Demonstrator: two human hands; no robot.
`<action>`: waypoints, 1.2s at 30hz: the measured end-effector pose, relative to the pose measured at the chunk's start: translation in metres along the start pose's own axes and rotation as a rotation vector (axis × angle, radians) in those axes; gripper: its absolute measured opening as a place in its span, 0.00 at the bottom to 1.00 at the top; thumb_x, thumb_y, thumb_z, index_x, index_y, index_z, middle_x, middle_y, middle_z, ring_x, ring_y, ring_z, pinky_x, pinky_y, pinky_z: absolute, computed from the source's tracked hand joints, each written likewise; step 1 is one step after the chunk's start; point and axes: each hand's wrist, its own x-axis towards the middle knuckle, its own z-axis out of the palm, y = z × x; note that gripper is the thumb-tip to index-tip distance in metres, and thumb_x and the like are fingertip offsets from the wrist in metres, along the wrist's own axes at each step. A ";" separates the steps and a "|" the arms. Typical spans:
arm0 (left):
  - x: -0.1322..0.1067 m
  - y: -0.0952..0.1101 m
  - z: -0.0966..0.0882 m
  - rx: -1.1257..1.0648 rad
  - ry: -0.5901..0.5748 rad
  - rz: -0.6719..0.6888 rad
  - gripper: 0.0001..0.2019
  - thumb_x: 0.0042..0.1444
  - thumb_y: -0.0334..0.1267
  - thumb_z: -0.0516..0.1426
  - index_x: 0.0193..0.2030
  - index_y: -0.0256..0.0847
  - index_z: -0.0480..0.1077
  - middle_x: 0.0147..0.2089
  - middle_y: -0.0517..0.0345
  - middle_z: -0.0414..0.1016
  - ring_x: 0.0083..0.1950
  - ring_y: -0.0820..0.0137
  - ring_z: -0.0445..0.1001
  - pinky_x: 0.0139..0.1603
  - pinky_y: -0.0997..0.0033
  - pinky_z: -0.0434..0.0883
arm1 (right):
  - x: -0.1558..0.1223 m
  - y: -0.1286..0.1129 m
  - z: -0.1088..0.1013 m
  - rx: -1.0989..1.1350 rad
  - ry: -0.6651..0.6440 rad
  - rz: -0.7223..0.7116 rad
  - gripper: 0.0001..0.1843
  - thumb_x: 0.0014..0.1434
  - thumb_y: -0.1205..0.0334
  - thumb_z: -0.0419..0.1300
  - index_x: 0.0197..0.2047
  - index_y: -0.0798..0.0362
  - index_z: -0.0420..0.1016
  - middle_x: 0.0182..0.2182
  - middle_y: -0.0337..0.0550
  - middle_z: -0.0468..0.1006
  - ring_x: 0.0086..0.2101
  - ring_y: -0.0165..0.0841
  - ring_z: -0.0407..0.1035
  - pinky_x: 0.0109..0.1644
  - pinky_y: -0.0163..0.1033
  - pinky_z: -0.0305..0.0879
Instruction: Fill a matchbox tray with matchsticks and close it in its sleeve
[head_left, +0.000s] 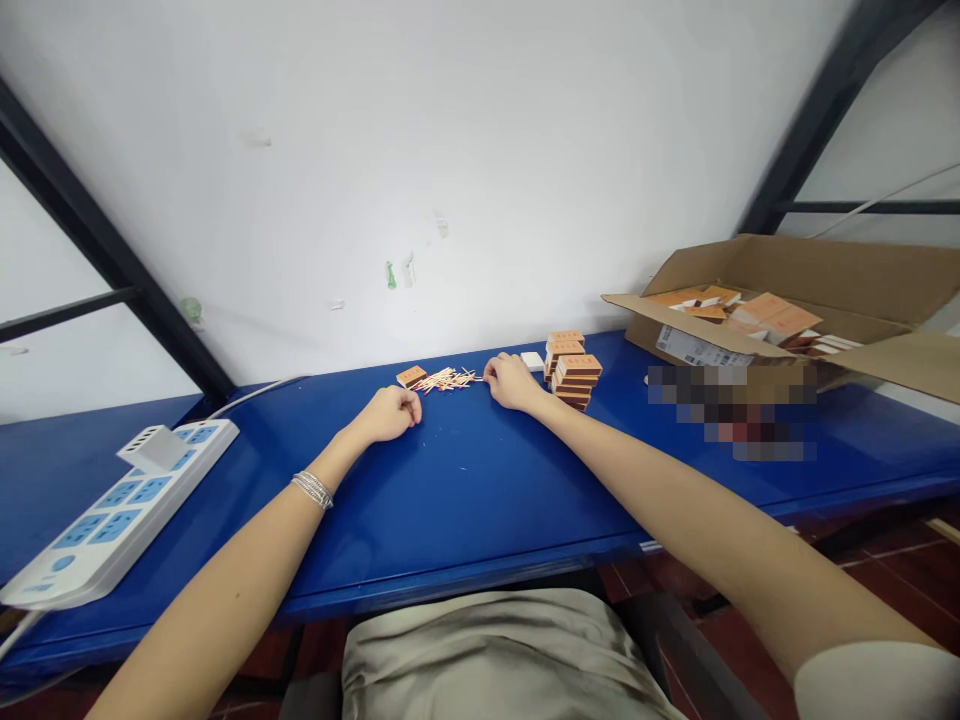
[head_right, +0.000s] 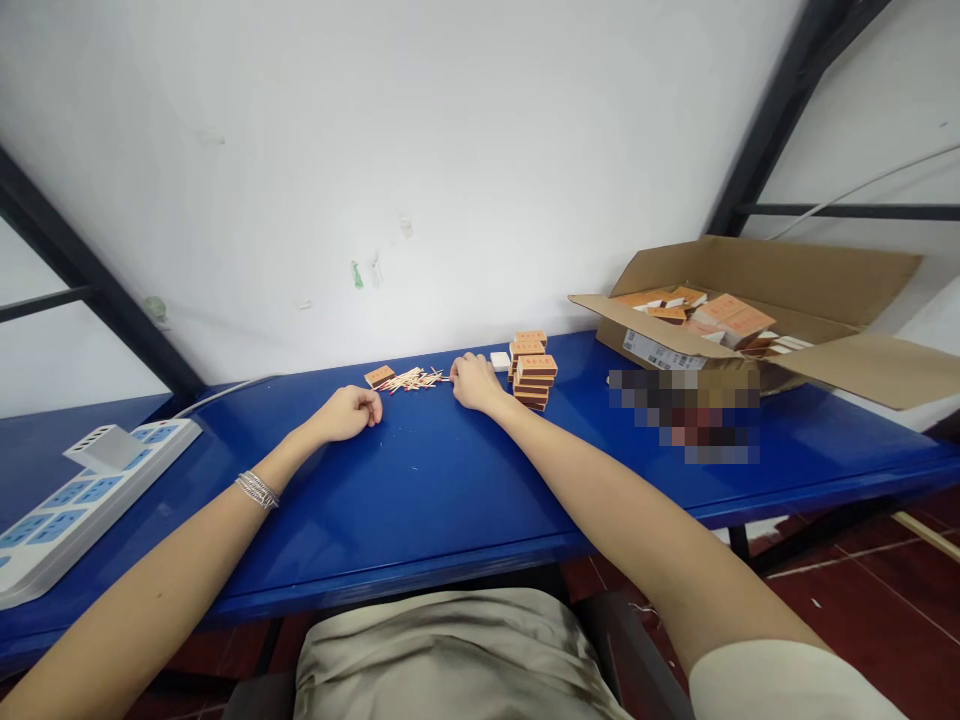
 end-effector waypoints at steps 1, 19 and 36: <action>0.000 0.001 -0.001 -0.003 -0.004 0.001 0.13 0.35 0.26 0.46 0.21 0.40 0.71 0.21 0.62 0.72 0.25 0.72 0.70 0.29 0.74 0.65 | 0.000 0.000 0.000 0.000 0.000 0.000 0.10 0.59 0.70 0.50 0.37 0.57 0.73 0.41 0.53 0.73 0.41 0.40 0.63 0.47 0.43 0.56; -0.003 0.005 -0.004 0.043 -0.043 0.007 0.14 0.35 0.25 0.45 0.22 0.40 0.70 0.23 0.61 0.72 0.28 0.70 0.70 0.32 0.72 0.65 | 0.000 0.007 0.003 0.172 0.130 -0.013 0.09 0.60 0.71 0.49 0.40 0.57 0.68 0.38 0.51 0.75 0.38 0.36 0.67 0.42 0.38 0.59; -0.003 0.000 -0.004 0.069 -0.082 0.035 0.14 0.35 0.25 0.45 0.25 0.39 0.68 0.24 0.60 0.72 0.28 0.70 0.70 0.32 0.73 0.64 | 0.002 0.005 0.006 0.162 0.128 -0.021 0.14 0.61 0.72 0.49 0.47 0.60 0.71 0.41 0.51 0.77 0.41 0.35 0.70 0.46 0.37 0.61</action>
